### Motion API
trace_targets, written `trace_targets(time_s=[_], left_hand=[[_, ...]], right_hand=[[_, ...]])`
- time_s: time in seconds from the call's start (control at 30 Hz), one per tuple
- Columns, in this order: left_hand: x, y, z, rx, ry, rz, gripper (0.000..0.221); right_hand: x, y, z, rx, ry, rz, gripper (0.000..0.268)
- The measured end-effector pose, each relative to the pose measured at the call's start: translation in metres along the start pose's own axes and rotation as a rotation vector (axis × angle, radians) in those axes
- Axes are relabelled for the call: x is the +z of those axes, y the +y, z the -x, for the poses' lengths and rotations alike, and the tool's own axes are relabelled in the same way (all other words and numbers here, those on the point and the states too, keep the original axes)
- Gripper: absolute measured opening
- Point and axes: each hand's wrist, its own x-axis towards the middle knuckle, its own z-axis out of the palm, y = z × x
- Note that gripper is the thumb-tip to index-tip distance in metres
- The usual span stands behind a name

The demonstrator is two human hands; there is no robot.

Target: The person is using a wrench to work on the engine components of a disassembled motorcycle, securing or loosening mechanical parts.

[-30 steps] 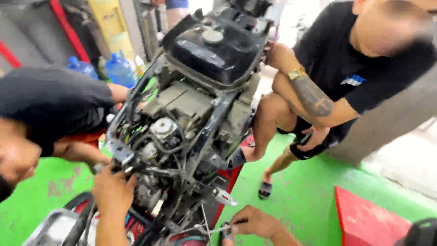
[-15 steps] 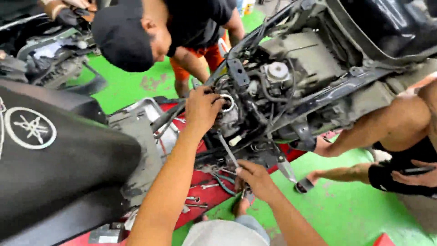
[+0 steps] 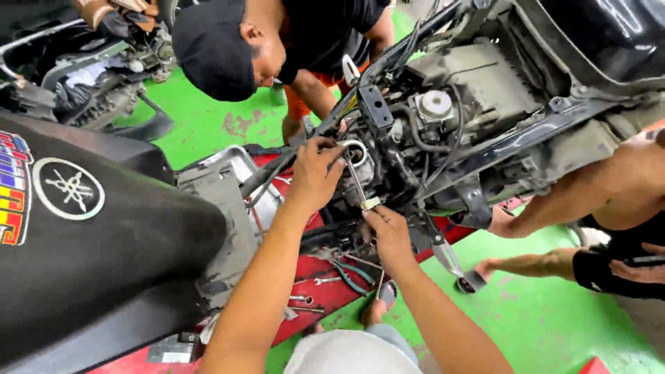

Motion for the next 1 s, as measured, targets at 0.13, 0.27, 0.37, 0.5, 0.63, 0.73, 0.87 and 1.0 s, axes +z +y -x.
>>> trace_targets(time_s=[0.13,0.27,0.37,0.5,0.63,0.73,0.87,1.0], left_hand=[[0.008,-0.007,-0.002,-0.022,0.003,0.007,0.033],[0.013,-0.005,0.001,-0.019,0.010,0.027,0.031],[0.014,-0.003,0.001,-0.010,0.033,0.035,0.029],[0.020,-0.009,0.000,-0.005,0.052,0.013,0.028],[0.026,-0.016,-0.002,0.000,0.074,0.015,0.029],[0.029,-0.018,-0.001,-0.002,0.085,0.002,0.029],[0.020,-0.012,0.002,-0.008,0.085,0.028,0.031],[0.010,-0.002,0.021,-0.003,0.208,0.176,0.035]], right_hand=[[-0.004,0.013,-0.011,0.038,0.000,-0.087,0.030],[-0.005,-0.010,-0.003,0.112,-0.060,-0.444,0.027],[-0.004,-0.043,0.007,0.179,-0.102,-0.611,0.021],[-0.004,-0.039,0.006,0.237,-0.131,-0.658,0.006],[-0.016,0.005,-0.009,0.245,-0.186,-0.483,0.002],[-0.016,0.005,-0.020,0.298,-0.140,-0.465,0.004],[-0.007,0.011,-0.035,0.280,-0.143,-0.305,0.011],[-0.007,0.038,-0.046,0.179,-0.100,-0.217,0.015]])
